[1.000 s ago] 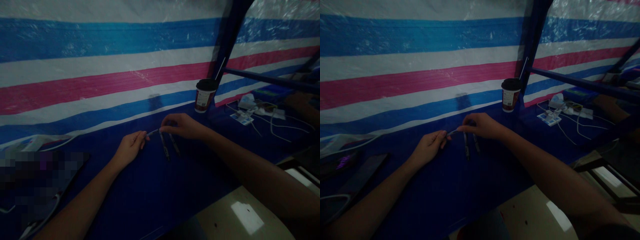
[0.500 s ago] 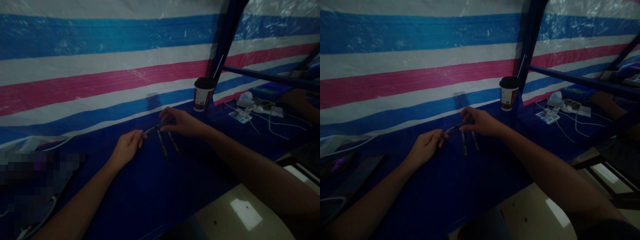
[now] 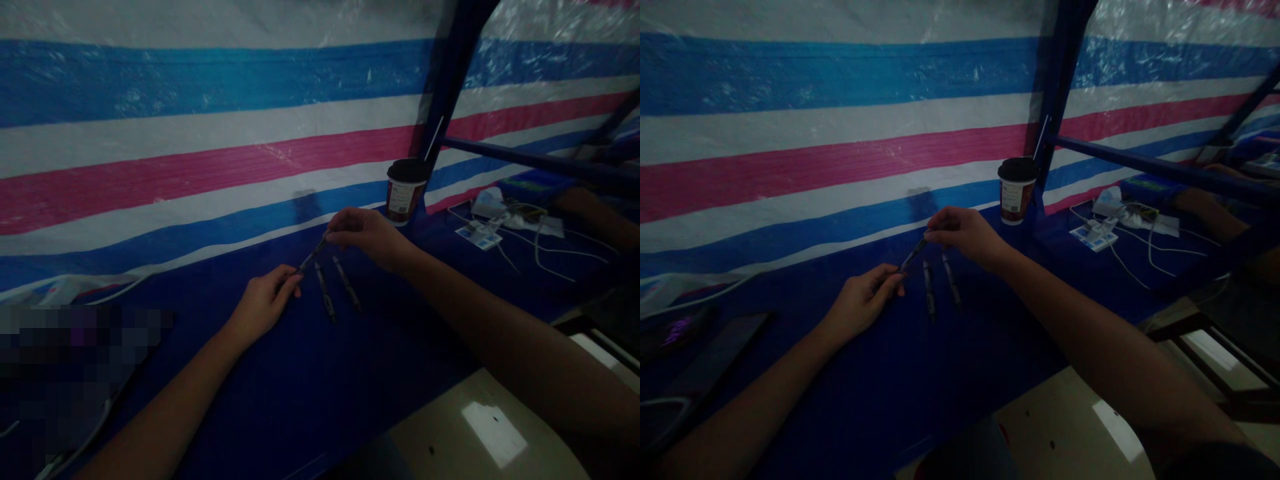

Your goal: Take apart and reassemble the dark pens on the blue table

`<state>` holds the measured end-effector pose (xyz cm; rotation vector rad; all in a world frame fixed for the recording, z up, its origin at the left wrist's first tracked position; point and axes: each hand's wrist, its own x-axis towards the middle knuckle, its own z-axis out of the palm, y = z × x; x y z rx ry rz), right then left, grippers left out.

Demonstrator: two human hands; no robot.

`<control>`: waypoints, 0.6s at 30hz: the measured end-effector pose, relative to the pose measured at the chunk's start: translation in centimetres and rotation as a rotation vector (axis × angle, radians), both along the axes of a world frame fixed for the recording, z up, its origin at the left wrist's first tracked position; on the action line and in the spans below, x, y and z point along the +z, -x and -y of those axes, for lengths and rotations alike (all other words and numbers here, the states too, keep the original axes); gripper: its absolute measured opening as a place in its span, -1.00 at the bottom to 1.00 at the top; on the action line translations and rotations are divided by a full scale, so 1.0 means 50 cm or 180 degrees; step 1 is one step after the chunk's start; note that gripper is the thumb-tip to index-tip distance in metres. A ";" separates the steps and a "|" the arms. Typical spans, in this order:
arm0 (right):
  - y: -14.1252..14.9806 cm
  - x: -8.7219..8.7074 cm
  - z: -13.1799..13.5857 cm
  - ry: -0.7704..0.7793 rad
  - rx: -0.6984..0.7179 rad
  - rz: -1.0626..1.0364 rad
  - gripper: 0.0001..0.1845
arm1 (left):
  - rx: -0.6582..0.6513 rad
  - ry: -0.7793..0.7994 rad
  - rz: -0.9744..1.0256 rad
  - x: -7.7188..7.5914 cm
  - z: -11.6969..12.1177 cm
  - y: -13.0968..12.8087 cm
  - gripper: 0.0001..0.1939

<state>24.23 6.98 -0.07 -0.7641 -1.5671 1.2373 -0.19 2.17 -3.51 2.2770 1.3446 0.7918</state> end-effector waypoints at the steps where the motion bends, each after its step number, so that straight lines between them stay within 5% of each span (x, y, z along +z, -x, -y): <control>1: 0.000 0.000 0.000 -0.0009 0.0063 -0.0122 -0.76 | -0.0061 -0.0088 -0.0076 0.000 0.001 -0.003 -0.63; 18: -0.006 0.016 -0.003 -0.0173 -0.0632 -0.0437 -0.75 | -0.0254 -0.0140 -0.0211 -0.008 0.001 -0.003 -0.66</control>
